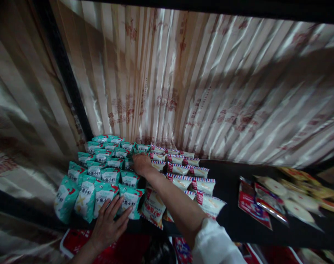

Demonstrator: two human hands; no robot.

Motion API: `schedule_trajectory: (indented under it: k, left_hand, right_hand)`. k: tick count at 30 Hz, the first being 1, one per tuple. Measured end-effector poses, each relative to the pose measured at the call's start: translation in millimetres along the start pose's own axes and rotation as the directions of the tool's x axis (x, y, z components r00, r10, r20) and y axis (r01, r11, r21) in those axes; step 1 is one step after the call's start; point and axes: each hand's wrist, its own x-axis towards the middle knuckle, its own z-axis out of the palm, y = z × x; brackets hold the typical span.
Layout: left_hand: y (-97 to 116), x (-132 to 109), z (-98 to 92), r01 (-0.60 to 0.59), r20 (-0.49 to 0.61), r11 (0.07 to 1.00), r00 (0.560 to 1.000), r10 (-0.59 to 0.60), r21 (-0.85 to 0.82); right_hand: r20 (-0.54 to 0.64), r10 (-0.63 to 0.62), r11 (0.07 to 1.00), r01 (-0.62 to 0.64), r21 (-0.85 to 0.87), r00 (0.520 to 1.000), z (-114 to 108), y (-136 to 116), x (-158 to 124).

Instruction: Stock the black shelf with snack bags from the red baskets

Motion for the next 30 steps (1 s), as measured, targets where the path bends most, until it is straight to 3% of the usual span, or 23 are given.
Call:
schedule_trajectory:
  k: [5, 9, 13, 22, 30]
  left_hand:
    - [0, 0, 1.0, 0.006, -0.004, 1.000, 1.000, -0.006, -0.004]
    - [1, -1, 1.4, 0.007, 0.003, 1.000, 1.000, -0.007, -0.005]
    - [2, -1, 2.1, 0.013, 0.001, 1.000, 1.000, -0.013, -0.005]
    - [1, 1, 2.4, 0.020, 0.000, 1.000, 1.000, -0.020, 0.001]
    - [0, 0, 2.2, 0.016, 0.016, 1.000, 1.000, -0.016, -0.004]
  right_hand:
    - [-0.004, 0.035, 0.995, -0.035, 0.091, 0.999, 0, 16, 6]
    - [-0.096, 0.120, 0.993, -0.119, 0.009, 0.988, -3, 39, 21]
    - [-0.020, 0.110, 0.993, -0.110, -0.037, 0.994, 3, 51, 39]
    - [0.062, 0.078, 0.997, -0.077, -0.021, 0.995, 12, 54, 54]
    - [0.021, 0.091, 0.996, -0.092, 0.016, 0.996, 10, 37, 54]
